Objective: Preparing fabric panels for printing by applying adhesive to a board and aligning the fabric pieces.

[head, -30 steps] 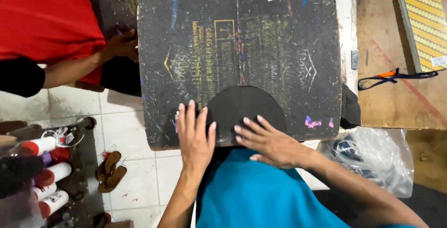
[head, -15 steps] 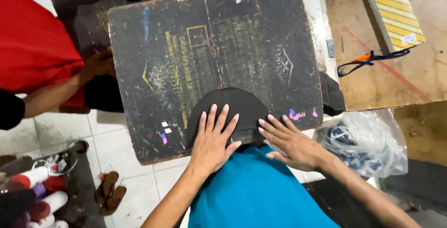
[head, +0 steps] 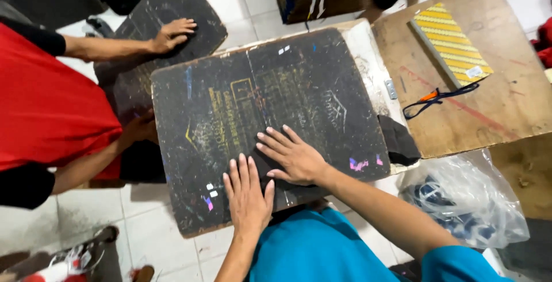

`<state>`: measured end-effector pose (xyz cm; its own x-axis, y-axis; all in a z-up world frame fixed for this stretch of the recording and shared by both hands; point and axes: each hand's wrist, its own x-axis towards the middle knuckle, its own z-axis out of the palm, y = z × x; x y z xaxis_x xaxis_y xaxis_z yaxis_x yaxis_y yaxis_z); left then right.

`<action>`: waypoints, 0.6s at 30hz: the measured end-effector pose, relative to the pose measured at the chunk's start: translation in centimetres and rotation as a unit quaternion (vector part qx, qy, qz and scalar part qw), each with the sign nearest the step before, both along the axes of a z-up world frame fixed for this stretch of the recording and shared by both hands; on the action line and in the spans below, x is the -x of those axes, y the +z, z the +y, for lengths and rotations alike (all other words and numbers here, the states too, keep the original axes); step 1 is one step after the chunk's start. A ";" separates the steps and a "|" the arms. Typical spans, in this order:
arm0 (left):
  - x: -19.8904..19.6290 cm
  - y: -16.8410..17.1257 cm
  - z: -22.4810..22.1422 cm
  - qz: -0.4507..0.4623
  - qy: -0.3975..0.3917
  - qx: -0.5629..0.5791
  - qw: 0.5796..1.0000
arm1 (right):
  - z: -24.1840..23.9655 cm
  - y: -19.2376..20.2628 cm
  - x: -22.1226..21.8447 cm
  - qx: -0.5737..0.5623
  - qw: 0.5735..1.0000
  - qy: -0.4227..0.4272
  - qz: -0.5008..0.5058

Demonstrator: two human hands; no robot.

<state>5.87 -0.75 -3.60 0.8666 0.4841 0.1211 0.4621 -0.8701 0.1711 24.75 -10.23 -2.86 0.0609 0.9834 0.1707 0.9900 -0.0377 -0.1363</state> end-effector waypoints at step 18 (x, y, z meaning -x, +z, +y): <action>-0.2 0.7 0.4 0.042 0.021 0.060 0.997 | -11.7 3.3 2.7 0.042 0.966 0.034 0.251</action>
